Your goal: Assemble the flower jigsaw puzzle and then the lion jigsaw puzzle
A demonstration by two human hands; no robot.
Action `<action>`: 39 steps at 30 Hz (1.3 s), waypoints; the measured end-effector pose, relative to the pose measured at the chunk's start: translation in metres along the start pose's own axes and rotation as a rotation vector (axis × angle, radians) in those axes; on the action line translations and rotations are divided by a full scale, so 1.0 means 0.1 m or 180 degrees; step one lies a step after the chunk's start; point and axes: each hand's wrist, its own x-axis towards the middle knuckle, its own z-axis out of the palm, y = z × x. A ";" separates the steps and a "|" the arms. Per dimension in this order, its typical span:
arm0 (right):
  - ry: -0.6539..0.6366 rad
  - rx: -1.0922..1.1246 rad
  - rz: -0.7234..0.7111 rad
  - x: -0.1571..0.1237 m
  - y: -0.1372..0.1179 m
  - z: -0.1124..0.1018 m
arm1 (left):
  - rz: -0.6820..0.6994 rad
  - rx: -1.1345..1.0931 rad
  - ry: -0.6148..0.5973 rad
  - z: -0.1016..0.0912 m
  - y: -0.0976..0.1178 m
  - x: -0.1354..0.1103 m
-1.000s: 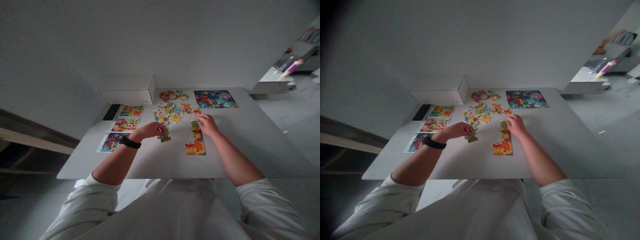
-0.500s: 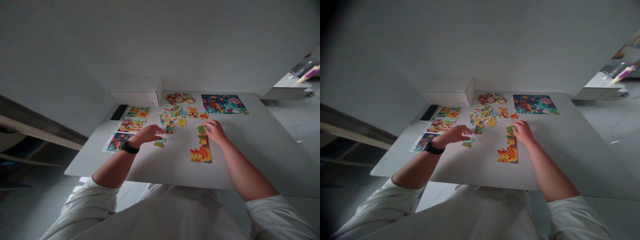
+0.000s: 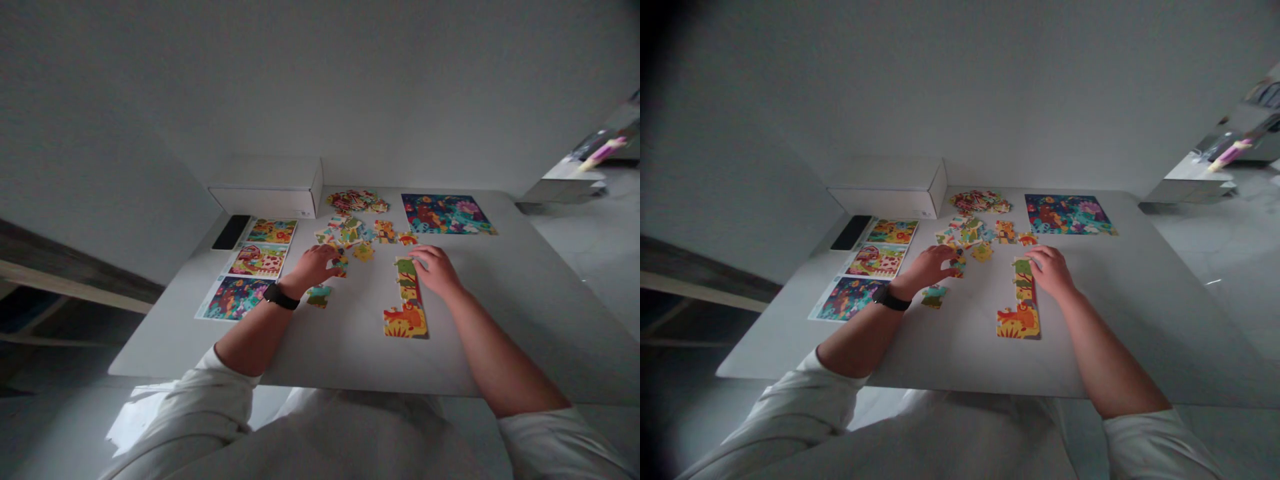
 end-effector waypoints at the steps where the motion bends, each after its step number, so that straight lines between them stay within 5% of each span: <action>1: 0.0005 -0.0009 -0.0023 0.03 -0.02 -0.03 | -0.0050 0.0004 0.0037 0.01 -0.03 -0.02; 7: -0.0499 -0.0015 -0.0414 0.33 -0.33 0.04 | -0.0333 0.0154 0.0234 0.01 -0.20 -0.15; 14: -0.1109 -0.0334 -0.0701 0.89 -0.80 0.58 | -0.0595 0.0380 0.0284 0.03 -0.17 -0.20; 19: -0.1499 -0.0743 -0.0588 1.14 -0.78 0.82 | -0.0613 0.0360 0.0244 0.07 -0.16 -0.19; 25: -0.1368 -0.0862 -0.0171 1.27 -0.57 0.80 | -0.0613 0.0332 0.0231 0.10 -0.17 -0.19; 31: -0.1232 -0.0692 -0.0453 1.19 -0.67 0.81 | -0.0677 0.0357 0.0176 0.08 -0.14 -0.20; 39: -0.1044 -0.1077 -0.0121 1.15 -0.69 0.77 | -0.0686 0.0373 0.0200 0.09 -0.13 -0.19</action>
